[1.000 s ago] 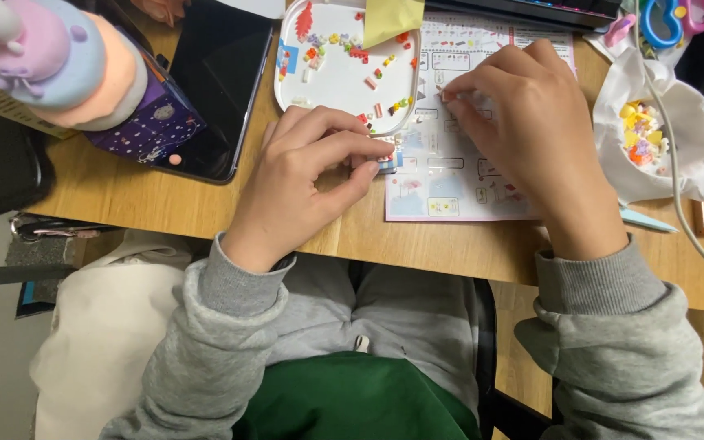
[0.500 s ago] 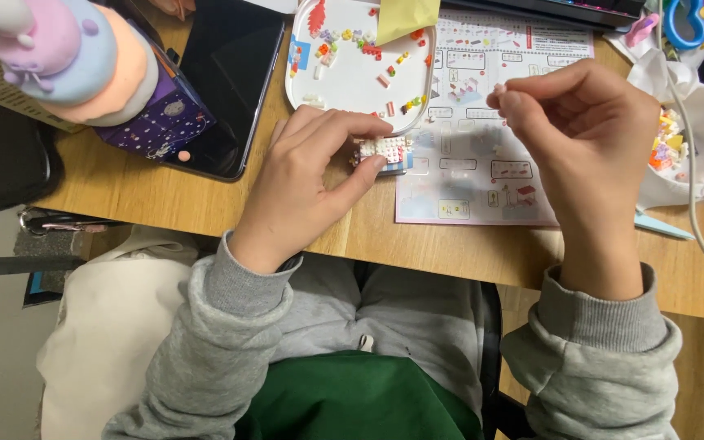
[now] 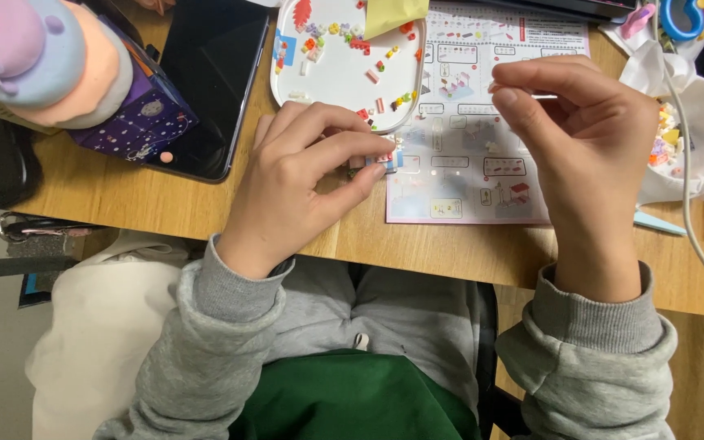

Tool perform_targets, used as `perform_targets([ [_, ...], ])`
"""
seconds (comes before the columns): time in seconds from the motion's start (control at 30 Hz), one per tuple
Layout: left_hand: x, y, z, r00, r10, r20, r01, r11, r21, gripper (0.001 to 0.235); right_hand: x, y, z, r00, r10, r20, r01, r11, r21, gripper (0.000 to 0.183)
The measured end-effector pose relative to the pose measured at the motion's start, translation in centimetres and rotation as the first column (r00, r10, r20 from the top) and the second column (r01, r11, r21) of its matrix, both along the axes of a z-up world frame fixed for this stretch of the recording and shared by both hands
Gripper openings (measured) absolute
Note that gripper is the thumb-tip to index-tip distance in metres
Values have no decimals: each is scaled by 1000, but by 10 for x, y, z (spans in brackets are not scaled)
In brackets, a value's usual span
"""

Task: The person assembles a small multi-colored block structure by hand, following a printed instruction sheet. They then use tweezers to pick up and sort small yellow and white pieces from a paper bag onto a tray.

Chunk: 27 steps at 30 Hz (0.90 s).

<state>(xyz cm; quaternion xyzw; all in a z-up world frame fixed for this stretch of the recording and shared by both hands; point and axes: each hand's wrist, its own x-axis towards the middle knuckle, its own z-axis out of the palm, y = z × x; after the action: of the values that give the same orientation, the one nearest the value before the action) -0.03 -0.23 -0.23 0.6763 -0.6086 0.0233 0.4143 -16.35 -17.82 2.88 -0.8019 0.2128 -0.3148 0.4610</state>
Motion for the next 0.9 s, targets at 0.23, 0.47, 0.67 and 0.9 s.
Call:
perform_targets([
  [0.23, 0, -3, -1, 993, 58, 102, -58, 998, 4, 15, 3, 3, 0, 999, -49, 4, 48, 989, 139, 15],
  [0.47, -1, -4, 0, 992, 65, 105, -66, 998, 0, 8, 1, 0, -4, 996, -85, 8, 84, 994, 63, 16],
  [0.67, -1, -3, 2, 997, 57, 55, -58, 998, 17, 10, 2, 13, 3, 1000, 17, 8, -17, 996, -85, 15],
  [0.9, 0, -2, 1, 996, 78, 42, -79, 996, 28, 20, 8, 43, -8, 991, 113, -70, -132, 898, -420, 16],
])
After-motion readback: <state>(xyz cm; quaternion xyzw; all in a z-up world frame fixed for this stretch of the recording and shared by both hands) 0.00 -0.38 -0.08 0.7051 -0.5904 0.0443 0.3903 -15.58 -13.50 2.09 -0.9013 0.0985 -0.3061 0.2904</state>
